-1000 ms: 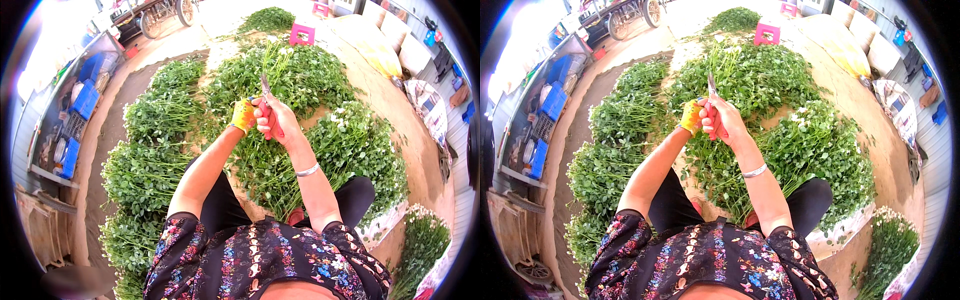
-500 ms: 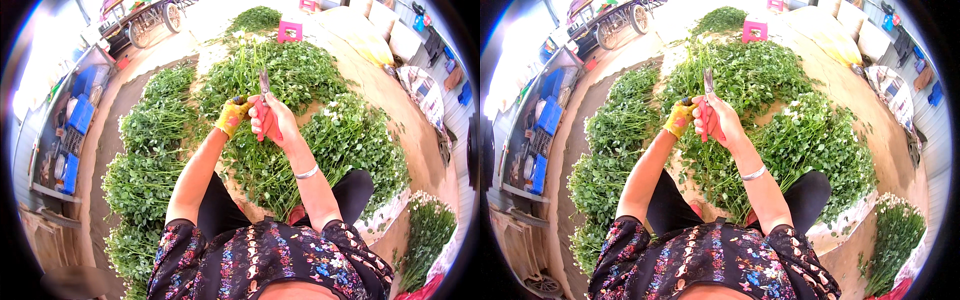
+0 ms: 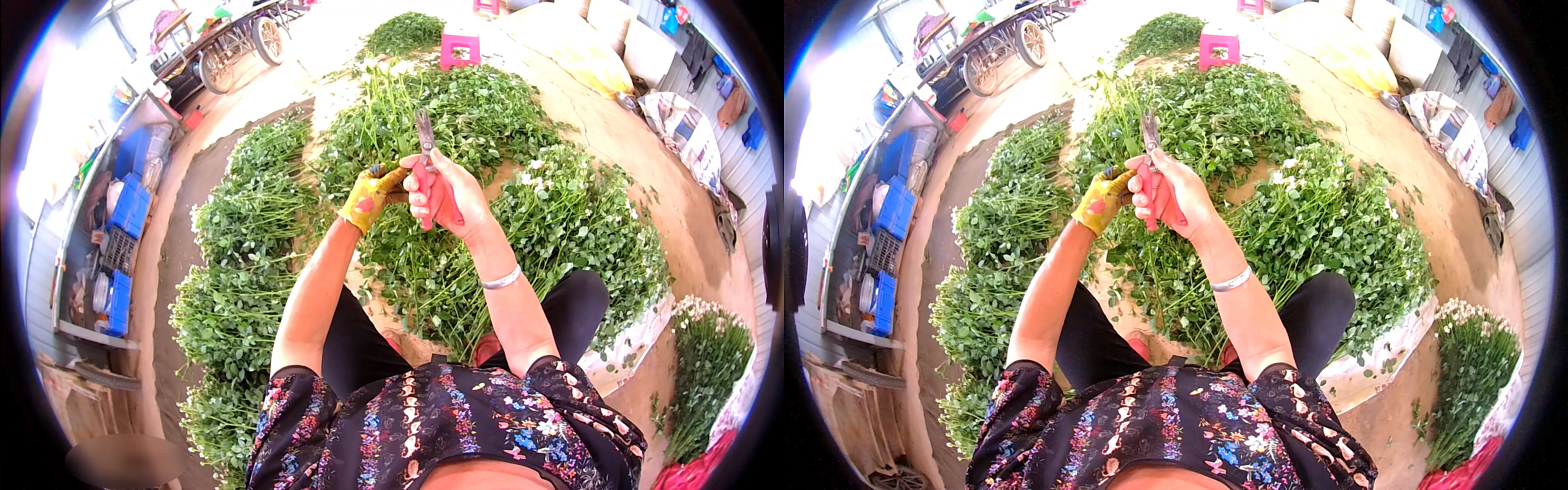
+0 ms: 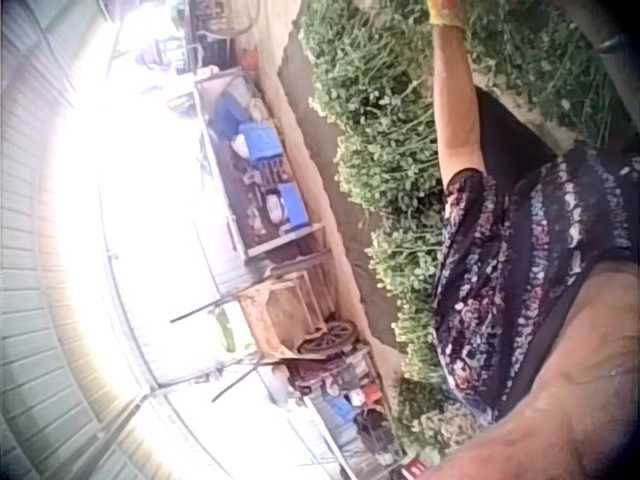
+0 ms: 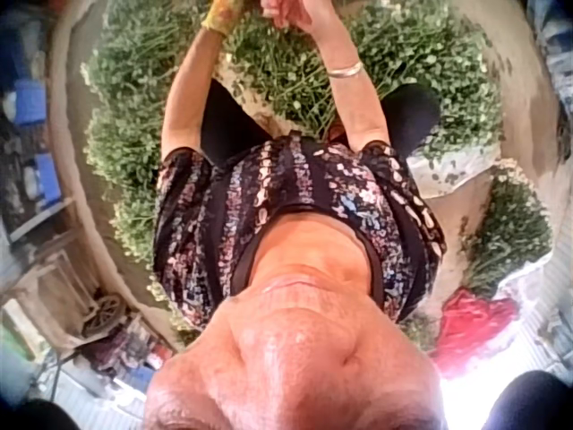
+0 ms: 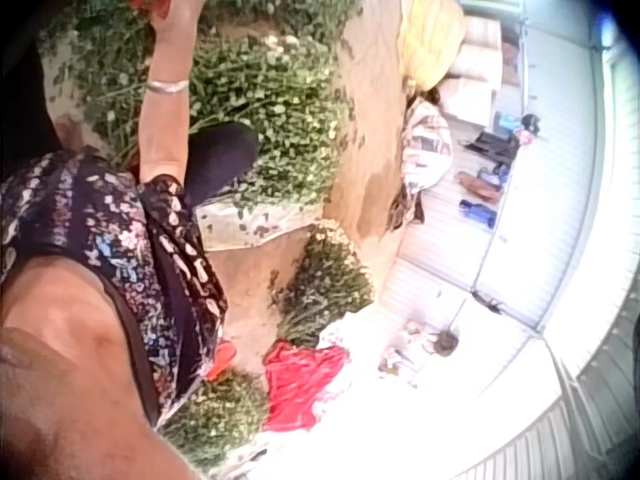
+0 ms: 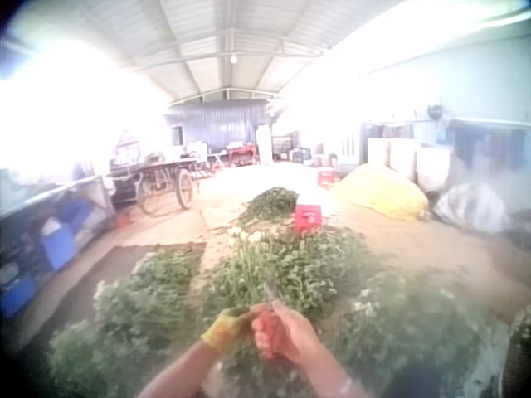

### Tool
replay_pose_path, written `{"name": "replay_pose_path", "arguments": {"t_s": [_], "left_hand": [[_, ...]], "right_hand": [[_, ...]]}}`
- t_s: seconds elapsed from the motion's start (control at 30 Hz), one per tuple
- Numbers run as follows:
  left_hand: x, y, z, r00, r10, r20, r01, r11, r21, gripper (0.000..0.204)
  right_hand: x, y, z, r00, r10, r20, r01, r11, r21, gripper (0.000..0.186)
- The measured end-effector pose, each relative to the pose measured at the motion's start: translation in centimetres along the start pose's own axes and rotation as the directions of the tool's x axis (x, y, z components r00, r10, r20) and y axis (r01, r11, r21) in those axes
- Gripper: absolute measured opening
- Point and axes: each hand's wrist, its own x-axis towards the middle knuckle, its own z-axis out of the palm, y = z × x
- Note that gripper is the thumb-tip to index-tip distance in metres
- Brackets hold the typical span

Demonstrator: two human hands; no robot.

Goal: The person trims the stems of flowers using shears and removes leaves from the lower part of the stems by hand.

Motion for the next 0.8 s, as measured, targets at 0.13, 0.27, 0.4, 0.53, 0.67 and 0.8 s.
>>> {"name": "replay_pose_path", "arguments": {"t_s": [0.13, 0.27, 0.4, 0.53, 0.67, 0.8], "left_hand": [[0.1, -0.4, -0.3, 1.000, -0.013, 0.006, 0.013, 1.000, 0.011, 0.024], [0.3, -0.9, -0.4, 1.000, -0.007, 0.000, 0.007, 1.000, 0.024, 0.020], [0.4, -1.0, -0.6, 1.000, -0.027, 0.005, 0.026, 0.999, 0.035, 0.020], [0.5, -1.2, -0.6, 1.000, -0.025, -0.013, 0.025, 0.999, 0.039, 0.021], [0.6, -1.2, -0.7, 0.998, -0.055, -0.037, 0.057, 0.997, 0.057, 0.024], [0.2, -0.7, -0.1, 0.999, -0.024, -0.033, 0.026, 0.997, 0.079, 0.026]], "right_hand": [[0.4, -0.1, 0.1, 1.000, 0.011, 0.004, -0.011, 1.000, -0.026, 0.038], [0.9, -0.3, 0.1, 0.999, 0.003, -0.052, -0.006, 0.998, -0.063, 0.038], [0.8, -0.2, -0.3, 0.998, -0.014, -0.064, 0.009, 0.997, -0.076, 0.033], [0.2, 0.1, -0.8, 0.997, -0.036, -0.061, 0.031, 0.997, -0.073, 0.031], [-0.5, 0.3, -1.2, 0.988, -0.093, -0.126, 0.077, 0.989, -0.122, 0.032], [-0.3, -0.3, -2.7, 0.945, -0.188, -0.267, 0.019, 0.849, -0.528, 0.033]]}}
